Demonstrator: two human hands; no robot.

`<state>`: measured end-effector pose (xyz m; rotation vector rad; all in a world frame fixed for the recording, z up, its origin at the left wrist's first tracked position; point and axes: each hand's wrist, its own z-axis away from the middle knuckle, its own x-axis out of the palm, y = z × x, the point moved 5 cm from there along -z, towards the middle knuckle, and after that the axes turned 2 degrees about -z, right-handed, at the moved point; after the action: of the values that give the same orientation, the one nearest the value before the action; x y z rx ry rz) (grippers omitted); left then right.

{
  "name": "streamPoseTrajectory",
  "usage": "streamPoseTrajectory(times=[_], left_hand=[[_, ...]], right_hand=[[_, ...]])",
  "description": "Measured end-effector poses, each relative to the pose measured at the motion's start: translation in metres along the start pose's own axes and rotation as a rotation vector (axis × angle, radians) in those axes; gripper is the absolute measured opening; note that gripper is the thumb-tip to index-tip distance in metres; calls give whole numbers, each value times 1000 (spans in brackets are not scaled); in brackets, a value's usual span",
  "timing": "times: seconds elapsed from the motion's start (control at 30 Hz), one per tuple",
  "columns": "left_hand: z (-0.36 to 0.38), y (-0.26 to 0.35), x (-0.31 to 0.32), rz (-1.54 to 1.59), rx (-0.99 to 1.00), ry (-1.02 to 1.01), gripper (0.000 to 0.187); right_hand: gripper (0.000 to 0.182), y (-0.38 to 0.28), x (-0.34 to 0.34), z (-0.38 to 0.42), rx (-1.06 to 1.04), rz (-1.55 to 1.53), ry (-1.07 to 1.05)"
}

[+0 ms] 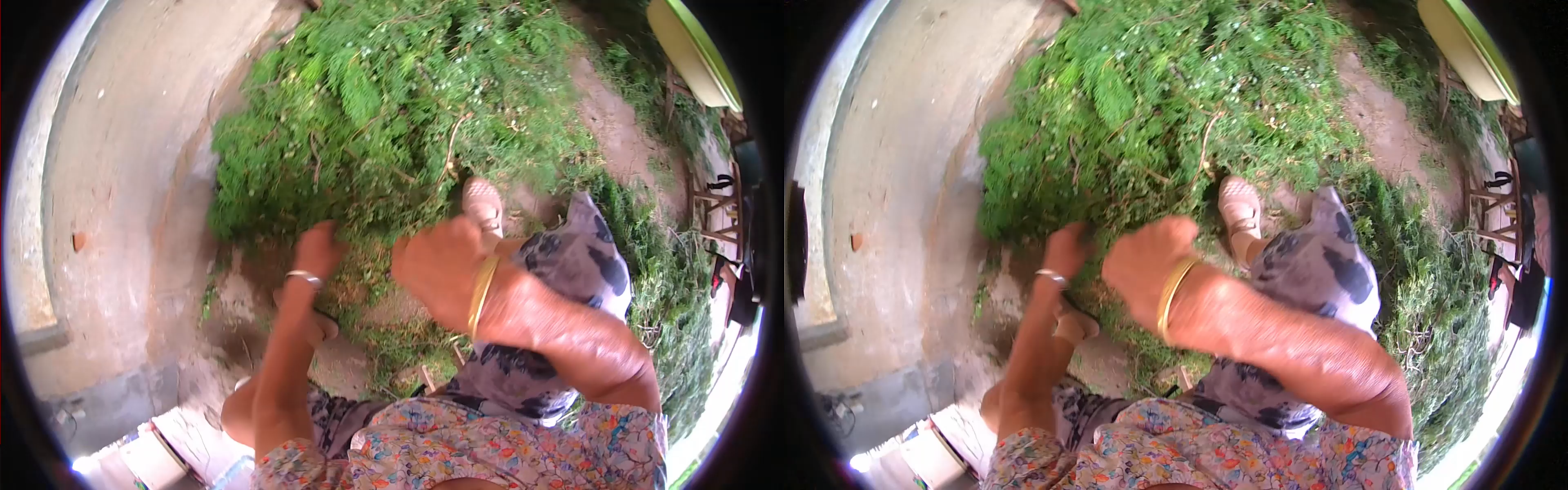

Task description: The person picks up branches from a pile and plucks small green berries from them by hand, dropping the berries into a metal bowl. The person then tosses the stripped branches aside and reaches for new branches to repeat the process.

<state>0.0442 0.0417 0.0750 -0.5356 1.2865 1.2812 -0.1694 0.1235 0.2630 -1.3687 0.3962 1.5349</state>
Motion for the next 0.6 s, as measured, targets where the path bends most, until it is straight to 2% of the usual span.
streamPoseTrajectory(times=[0.03, 0.1, 0.2, 0.23, 0.27, 0.3, 0.37, 0.43, 0.5, 0.53, 0.6], left_hand=[[-17, 36, 19, 138, 102, 86, 49], [-62, 88, 64, 129, 316, -28, 54], [-111, 137, 105, 219, 395, -2, 63], [-127, 143, 115, 259, 349, 3, 69], [-139, 146, 125, 298, 299, 9, 75], [-145, 149, 134, 302, 309, 4, 75], [-153, 142, 160, 327, 60, -120, 80], [-149, 142, 168, 340, 99, -50, 76], [-143, 137, 173, 261, 66, -219, 64], [-136, 136, 174, 384, 50, -311, 56], [-118, 133, 183, 268, 78, -329, 53]], right_hand=[[21, -3, 6, -1, -4, 16, -22], [23, -4, 11, -2, 36, 24, 3], [25, 2, 12, -4, 106, 3, -17], [25, 4, 15, -2, 137, -21, -61], [26, 5, 17, 1, 149, 43, 49], [26, 9, 16, 2, 160, 43, 48], [26, 13, 12, 4, 147, -40, -10], [26, 13, 15, 3, 183, -53, 15], [26, 17, 16, 4, 213, -68, 40], [27, 16, 16, 5, 195, -42, 57], [28, 10, 11, 5, 156, -14, 82]])
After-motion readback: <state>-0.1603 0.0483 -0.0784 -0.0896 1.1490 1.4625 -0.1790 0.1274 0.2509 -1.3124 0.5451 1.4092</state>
